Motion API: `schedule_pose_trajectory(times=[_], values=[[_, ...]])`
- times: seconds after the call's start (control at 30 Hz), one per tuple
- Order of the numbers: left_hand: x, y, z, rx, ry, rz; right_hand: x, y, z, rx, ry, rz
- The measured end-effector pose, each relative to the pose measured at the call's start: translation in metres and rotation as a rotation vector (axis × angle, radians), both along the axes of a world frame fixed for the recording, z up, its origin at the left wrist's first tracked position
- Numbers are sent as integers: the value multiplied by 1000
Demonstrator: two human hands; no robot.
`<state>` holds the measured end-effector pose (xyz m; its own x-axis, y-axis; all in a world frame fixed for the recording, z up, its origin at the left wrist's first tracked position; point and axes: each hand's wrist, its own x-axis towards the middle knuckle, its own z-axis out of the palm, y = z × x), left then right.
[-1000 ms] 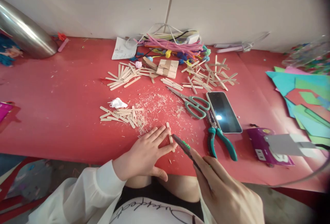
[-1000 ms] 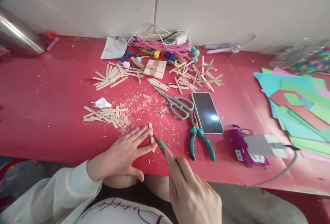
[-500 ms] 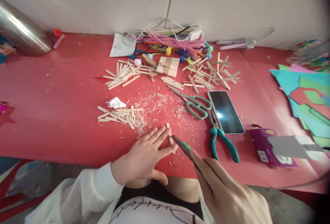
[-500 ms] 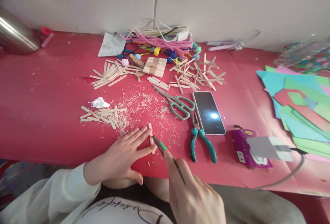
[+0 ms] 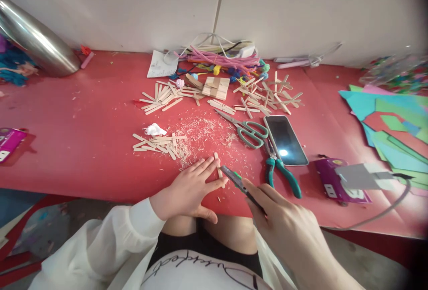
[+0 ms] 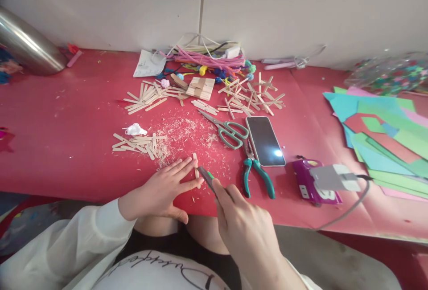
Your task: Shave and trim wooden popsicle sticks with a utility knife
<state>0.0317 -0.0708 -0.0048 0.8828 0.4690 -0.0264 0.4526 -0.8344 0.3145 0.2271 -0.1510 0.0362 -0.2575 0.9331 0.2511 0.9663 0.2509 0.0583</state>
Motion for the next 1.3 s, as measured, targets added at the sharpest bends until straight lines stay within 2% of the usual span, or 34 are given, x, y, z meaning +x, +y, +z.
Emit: schedule_pose_trajectory(times=[0.1,0.17,0.23,0.37,0.6,0.8,0.93,1.0,1.1,1.2,1.3], values=[[0,0,0,-8,1,4,-8,-6,-5,49,-24,-23],[1,0,-1,-14,11,3,-14,-8,-6,19,-41,-39],[1,-1,-1,-15,24,12,-18,-9,-5,-76,-7,-85],[1,-1,-2,-40,65,21,-19,-7,-3,-264,256,-229],[0,-3,-4,-69,103,54,-5,-10,-20,-241,552,-311],[-2,-5,-7,-41,93,74,-13,-24,-35,-107,779,-363],[-2,-12,-10,5,35,114,-9,-32,-49,-41,1053,-377],[-2,-14,-10,53,-46,175,-10,-39,-57,-51,1221,-335],[-7,-10,-10,130,-136,298,-25,-56,-72,-169,1434,-189],[-22,2,-7,193,-218,435,-60,-73,-89,-340,1564,-6],[-40,14,-5,226,-279,526,-101,-81,-106,-536,1589,199]])
